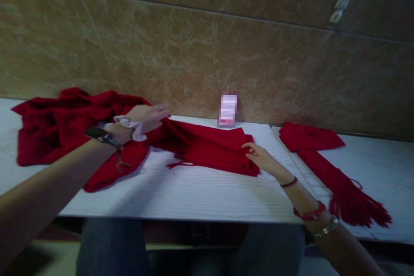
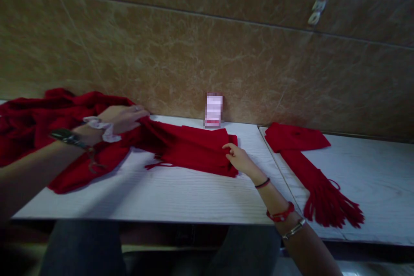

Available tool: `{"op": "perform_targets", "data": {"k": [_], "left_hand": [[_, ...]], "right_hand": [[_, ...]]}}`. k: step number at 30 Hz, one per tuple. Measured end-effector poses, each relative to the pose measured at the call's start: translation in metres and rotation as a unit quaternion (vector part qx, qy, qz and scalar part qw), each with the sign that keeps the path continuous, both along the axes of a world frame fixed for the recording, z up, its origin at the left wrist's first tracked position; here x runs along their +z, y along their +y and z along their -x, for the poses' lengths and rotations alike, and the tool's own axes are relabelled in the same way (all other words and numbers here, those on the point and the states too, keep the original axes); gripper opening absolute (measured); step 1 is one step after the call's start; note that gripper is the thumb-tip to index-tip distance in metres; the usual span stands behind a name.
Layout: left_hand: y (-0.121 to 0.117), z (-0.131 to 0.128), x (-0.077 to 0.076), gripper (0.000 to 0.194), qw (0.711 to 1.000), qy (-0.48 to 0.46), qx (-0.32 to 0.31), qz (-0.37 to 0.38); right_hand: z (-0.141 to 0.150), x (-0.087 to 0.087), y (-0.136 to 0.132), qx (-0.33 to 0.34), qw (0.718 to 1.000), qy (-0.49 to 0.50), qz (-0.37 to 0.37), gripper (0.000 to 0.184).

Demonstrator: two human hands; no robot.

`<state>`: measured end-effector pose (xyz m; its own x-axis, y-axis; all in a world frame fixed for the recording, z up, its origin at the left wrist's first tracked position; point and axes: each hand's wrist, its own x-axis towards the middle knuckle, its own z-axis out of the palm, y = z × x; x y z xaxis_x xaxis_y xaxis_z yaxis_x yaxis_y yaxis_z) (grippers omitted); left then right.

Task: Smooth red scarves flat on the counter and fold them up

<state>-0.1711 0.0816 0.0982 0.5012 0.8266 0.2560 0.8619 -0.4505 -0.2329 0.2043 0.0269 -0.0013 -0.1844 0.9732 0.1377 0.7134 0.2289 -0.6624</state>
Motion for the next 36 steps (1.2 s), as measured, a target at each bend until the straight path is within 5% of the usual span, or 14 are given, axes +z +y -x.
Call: {"op": "perform_targets", "data": {"k": [3,8,11,14,18,23,36], "left_hand": [[-0.004,0.005,0.007,0.034,0.993,0.078,0.047,-0.069],[-0.014,0.003,-0.043,0.034,0.982,0.179,0.029,0.060],[-0.022,-0.003,-0.061,0.037,0.985,0.156,0.054,0.047],[-0.032,-0.015,-0.062,0.051,0.990,0.138,0.005,0.014],[-0.039,-0.027,-0.067,0.060,0.984,0.145,-0.088,0.059],[-0.027,-0.023,-0.080,0.054,0.981,0.162,-0.086,0.056],[-0.002,-0.027,-0.050,0.048,0.999,0.033,-0.036,0.007]], "right_hand": [[-0.004,0.002,0.001,0.013,0.999,0.029,0.021,0.032],[-0.004,0.001,0.002,0.021,0.999,-0.037,0.016,0.037],[0.002,0.002,-0.004,0.016,0.990,-0.099,-0.099,0.041],[0.009,0.008,-0.016,0.084,0.963,-0.147,-0.208,0.037],[0.013,0.017,-0.027,0.208,0.926,-0.253,-0.185,0.029],[0.011,0.018,-0.027,0.194,0.920,-0.297,-0.169,0.025],[0.025,0.021,-0.030,0.169,0.892,-0.386,-0.163,0.021]]}}
